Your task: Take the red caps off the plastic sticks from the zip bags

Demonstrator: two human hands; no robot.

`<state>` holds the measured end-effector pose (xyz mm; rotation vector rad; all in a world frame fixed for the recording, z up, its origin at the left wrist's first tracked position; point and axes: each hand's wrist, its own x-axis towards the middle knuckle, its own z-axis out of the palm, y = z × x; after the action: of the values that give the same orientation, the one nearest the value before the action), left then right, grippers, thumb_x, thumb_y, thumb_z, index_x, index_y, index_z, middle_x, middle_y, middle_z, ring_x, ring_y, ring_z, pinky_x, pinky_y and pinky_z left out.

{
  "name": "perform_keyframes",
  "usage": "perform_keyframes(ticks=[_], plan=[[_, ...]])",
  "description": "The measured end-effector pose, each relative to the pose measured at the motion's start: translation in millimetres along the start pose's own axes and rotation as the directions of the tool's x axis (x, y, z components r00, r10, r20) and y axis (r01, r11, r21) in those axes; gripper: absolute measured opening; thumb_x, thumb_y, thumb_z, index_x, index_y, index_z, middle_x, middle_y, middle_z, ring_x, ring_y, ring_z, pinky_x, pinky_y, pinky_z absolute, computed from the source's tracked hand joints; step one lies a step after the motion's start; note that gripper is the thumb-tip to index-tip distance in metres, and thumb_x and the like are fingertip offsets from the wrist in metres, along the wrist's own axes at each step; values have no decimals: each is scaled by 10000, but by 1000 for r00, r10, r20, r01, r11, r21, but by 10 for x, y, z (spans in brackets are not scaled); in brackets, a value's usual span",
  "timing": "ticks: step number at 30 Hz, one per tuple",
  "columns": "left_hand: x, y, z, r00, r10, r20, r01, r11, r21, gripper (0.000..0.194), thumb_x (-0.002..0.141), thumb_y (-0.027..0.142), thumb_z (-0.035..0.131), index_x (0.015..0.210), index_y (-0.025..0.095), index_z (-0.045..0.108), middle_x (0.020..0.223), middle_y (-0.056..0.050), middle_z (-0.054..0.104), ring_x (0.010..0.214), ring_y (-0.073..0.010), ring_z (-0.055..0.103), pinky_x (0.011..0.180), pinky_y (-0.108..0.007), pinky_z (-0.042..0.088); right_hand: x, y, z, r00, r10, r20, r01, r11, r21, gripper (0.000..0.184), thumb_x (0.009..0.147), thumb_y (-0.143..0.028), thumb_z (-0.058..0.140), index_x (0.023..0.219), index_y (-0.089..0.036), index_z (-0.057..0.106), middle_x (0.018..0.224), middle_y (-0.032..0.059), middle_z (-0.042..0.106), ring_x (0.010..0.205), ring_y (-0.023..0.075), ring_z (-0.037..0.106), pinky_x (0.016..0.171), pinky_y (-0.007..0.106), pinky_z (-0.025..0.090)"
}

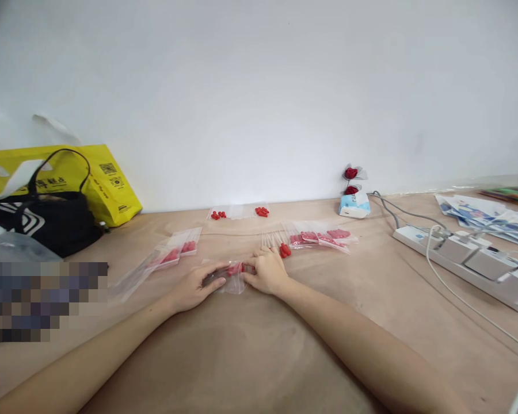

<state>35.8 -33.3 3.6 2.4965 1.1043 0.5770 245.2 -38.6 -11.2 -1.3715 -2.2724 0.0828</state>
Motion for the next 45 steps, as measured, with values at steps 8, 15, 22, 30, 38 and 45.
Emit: perform_keyframes(ticks=[8, 15, 22, 30, 38, 45], plan=[[-2, 8, -21, 998, 28, 50, -28, 1000, 9, 357, 815, 334, 449, 1138, 204, 523, 1158, -39, 578, 1051, -179, 531, 918, -328, 401, -2, -5, -20, 999, -18, 42, 16, 999, 46, 284, 698, -467, 603, 889, -262, 646, 833, 32, 569, 856, 195, 471, 763, 337, 255], [5, -5, -1, 999, 16, 43, -17, 999, 35, 367, 813, 370, 451, 1124, 198, 540, 1173, -56, 566, 1086, -197, 507, 942, -355, 386, -37, -18, -71, 999, -42, 2, 41, 987, 157, 292, 593, -402, 693, 774, -194, 595, 790, 2, 601, 801, 165, 498, 759, 314, 268], [4, -31, 6, 998, 36, 43, -38, 998, 48, 364, 811, 366, 454, 1125, 201, 536, 1164, -54, 572, 1089, -191, 505, 944, -348, 387, -22, -75, -110, 995, -12, 98, -13, 968, 251, 125, 610, -262, 656, 674, -182, 585, 659, -24, 621, 645, 115, 515, 635, 240, 334], [9, -14, -7, 998, 28, 61, -30, 999, 45, 371, 809, 348, 453, 1126, 174, 533, 1178, -70, 560, 1100, -183, 495, 953, -341, 380, -25, -79, -129, 997, -7, 75, -22, 926, 377, 164, 562, -83, 575, 699, -163, 533, 608, -39, 552, 537, 71, 464, 511, 174, 348], [1, -44, 0, 999, 1, 48, -4, 998, 64, 388, 810, 368, 444, 1137, 176, 526, 1198, -67, 545, 1111, -183, 486, 961, -341, 375, 33, 75, -130, 994, 40, 99, -88, 840, 536, 170, 562, -49, 522, 691, -157, 546, 651, -21, 594, 579, 77, 523, 525, 174, 398], [2, -71, 18, 998, -67, 23, 62, 987, 147, 446, 812, 400, 423, 1181, 158, 490, 1261, -79, 486, 1161, -197, 434, 996, -349, 331, 126, 354, -376, 955, 226, 189, -292, 635, 715, 134, 548, -111, 597, 671, -152, 565, 625, -7, 624, 546, 91, 556, 499, 194, 426]])
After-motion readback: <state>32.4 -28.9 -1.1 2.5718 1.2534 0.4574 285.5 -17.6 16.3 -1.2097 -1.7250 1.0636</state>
